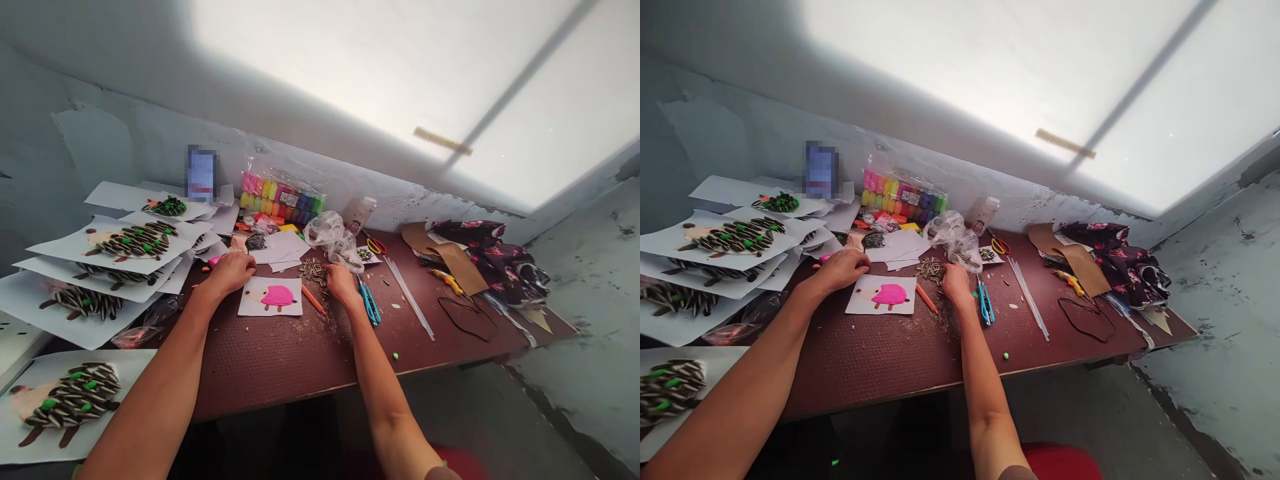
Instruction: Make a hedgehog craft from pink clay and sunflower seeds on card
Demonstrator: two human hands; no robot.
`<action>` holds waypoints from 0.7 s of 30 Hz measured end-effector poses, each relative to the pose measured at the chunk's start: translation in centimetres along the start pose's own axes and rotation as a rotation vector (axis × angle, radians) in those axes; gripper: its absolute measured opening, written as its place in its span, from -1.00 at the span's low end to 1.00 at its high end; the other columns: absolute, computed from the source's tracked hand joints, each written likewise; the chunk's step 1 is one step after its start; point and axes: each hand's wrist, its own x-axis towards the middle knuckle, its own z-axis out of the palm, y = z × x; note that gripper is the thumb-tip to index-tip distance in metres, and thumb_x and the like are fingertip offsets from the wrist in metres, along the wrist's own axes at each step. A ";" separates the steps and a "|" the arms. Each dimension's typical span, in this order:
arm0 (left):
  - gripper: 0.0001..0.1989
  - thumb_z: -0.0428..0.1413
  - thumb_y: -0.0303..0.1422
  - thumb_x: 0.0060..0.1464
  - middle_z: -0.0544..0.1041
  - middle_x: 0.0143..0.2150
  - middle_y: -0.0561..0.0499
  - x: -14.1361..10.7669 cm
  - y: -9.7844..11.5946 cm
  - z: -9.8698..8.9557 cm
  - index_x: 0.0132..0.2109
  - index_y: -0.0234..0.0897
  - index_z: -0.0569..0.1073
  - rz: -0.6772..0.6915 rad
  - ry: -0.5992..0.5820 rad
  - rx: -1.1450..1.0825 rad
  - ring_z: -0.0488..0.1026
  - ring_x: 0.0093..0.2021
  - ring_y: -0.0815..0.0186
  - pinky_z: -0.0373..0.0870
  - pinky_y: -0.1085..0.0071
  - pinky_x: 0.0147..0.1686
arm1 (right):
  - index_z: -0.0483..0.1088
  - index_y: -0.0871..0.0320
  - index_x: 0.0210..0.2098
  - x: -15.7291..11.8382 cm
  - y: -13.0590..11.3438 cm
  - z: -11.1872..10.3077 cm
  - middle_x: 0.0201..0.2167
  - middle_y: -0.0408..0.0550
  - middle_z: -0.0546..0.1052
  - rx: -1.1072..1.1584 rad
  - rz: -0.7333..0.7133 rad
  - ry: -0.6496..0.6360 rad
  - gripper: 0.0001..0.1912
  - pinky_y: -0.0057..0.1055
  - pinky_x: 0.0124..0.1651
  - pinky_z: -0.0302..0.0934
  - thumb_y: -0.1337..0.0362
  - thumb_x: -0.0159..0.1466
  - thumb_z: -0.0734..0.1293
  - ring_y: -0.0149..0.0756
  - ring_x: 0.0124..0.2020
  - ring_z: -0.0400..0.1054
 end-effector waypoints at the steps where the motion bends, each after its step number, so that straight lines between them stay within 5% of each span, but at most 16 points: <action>1: -0.71 0.04 -0.43 0.12 0.68 -0.10 -0.17 0.0 0.0 0.0 -0.19 -0.23 0.67 -0.004 0.005 0.005 0.56 -0.01 0.04 0.43 0.29 -0.06 | 0.51 0.21 0.15 0.1 0.0 0.0 0.13 0.15 0.54 -0.003 -0.005 -0.002 -0.54 -0.41 0.16 0.19 0.45 0.37 0.15 -0.16 0.16 0.39; 8: -0.69 0.04 -0.43 0.12 0.67 -0.07 -0.14 -0.2 0.2 -0.1 -0.12 -0.21 0.66 -0.019 0.056 -0.006 0.56 0.01 0.05 0.43 0.30 -0.04 | 0.58 0.15 0.03 0.8 -0.2 -0.4 0.03 0.09 0.59 -0.016 -0.021 -0.002 -0.59 -0.41 0.08 0.20 0.45 0.36 0.18 -0.16 0.10 0.42; 21: -0.69 0.05 -0.55 -0.06 0.67 -0.23 -0.08 -0.2 0.0 -0.5 -0.24 -0.25 0.63 0.013 -0.152 -0.023 0.58 -0.17 0.15 0.39 0.39 -0.22 | 0.60 0.08 -0.04 1.0 -0.1 -0.2 -0.10 -0.05 0.66 0.120 -0.020 -0.024 -0.73 -0.45 -0.13 0.20 0.31 0.33 0.32 -0.23 -0.09 0.48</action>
